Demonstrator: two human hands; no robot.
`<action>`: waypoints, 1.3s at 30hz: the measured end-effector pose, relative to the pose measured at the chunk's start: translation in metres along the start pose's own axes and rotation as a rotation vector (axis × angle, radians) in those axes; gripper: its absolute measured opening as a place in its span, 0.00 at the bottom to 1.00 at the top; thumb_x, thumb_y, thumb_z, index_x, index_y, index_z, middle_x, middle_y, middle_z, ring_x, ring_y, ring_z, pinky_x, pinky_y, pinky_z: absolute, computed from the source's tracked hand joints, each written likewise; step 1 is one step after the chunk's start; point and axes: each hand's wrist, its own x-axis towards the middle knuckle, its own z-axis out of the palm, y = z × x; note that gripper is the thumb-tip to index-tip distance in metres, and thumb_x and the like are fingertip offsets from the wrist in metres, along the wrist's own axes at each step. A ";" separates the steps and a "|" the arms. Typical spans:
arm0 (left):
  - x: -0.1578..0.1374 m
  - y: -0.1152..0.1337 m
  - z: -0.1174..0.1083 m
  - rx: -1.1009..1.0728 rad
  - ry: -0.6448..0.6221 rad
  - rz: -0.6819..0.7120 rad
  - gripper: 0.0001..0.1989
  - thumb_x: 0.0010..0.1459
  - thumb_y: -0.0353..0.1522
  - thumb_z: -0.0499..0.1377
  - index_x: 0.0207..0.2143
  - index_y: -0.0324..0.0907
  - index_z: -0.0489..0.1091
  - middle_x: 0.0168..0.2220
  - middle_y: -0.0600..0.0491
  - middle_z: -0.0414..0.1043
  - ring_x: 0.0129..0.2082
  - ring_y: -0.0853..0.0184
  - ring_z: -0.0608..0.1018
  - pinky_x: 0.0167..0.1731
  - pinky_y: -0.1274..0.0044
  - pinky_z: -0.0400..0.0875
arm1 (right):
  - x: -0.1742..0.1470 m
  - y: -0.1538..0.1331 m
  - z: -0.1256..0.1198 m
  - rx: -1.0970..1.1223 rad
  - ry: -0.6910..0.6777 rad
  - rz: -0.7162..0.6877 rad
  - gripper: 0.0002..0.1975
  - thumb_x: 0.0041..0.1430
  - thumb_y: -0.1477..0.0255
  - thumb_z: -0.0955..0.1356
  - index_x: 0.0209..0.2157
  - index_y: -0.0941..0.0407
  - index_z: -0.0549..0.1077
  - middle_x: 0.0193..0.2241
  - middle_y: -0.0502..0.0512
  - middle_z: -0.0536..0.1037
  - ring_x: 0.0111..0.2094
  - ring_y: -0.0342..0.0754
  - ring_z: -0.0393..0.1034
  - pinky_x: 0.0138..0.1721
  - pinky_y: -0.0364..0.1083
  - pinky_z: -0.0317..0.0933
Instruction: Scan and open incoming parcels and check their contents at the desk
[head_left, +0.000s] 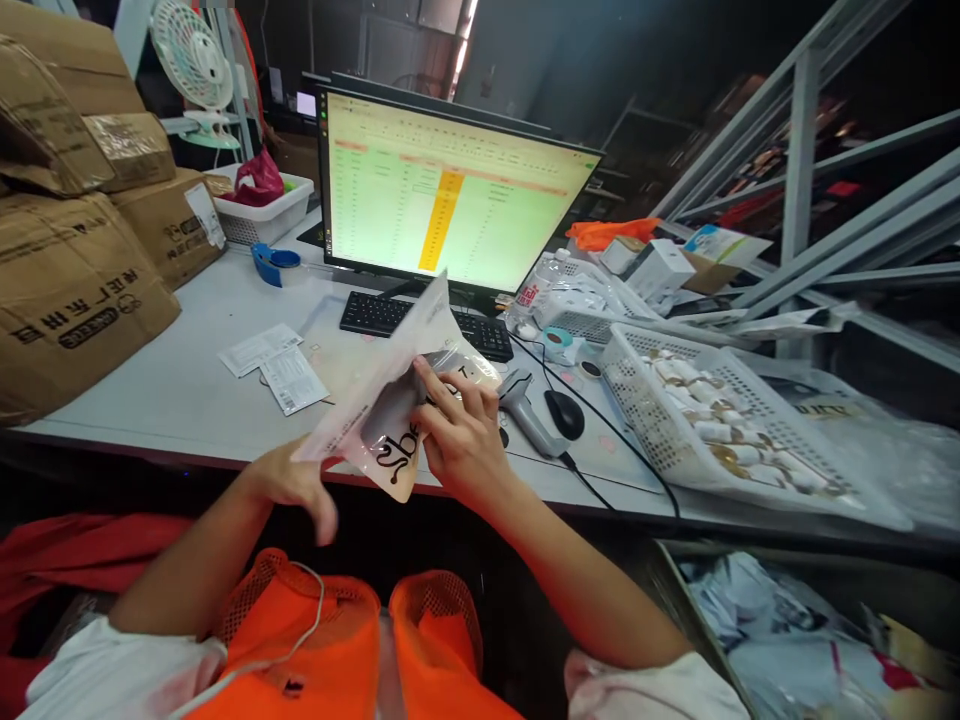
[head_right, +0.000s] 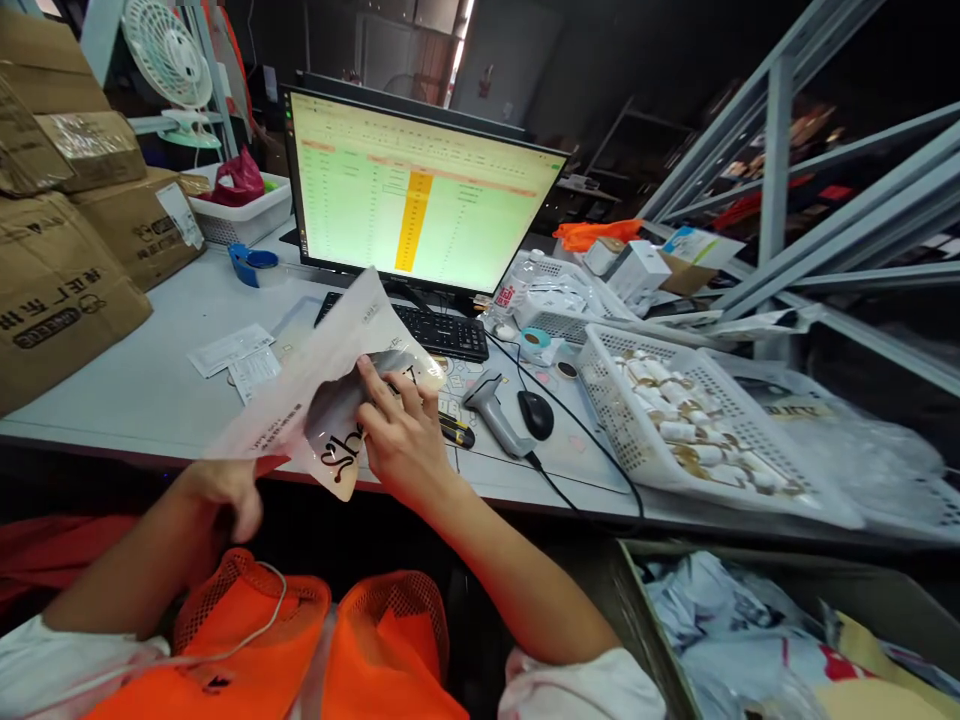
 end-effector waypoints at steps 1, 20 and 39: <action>-0.001 -0.004 0.008 0.011 0.065 -0.006 0.53 0.24 0.42 0.83 0.59 0.46 0.76 0.53 0.43 0.78 0.60 0.41 0.75 0.57 0.57 0.77 | 0.001 -0.003 -0.001 -0.016 -0.013 0.011 0.05 0.61 0.79 0.66 0.34 0.54 0.71 0.70 0.56 0.62 0.59 0.59 0.65 0.58 0.58 0.53; 0.030 0.014 0.015 -0.090 0.697 0.328 0.22 0.55 0.38 0.73 0.51 0.43 0.79 0.55 0.48 0.78 0.60 0.56 0.76 0.66 0.67 0.69 | -0.019 0.030 -0.014 0.883 0.136 0.638 0.21 0.67 0.61 0.70 0.59 0.51 0.71 0.55 0.61 0.78 0.56 0.58 0.74 0.55 0.59 0.72; 0.049 0.000 -0.003 0.120 0.706 0.180 0.24 0.54 0.44 0.73 0.48 0.39 0.81 0.50 0.44 0.80 0.52 0.52 0.81 0.56 0.65 0.76 | -0.017 0.044 -0.001 1.268 -0.184 0.862 0.19 0.57 0.55 0.76 0.37 0.57 0.76 0.27 0.53 0.80 0.26 0.50 0.79 0.24 0.44 0.71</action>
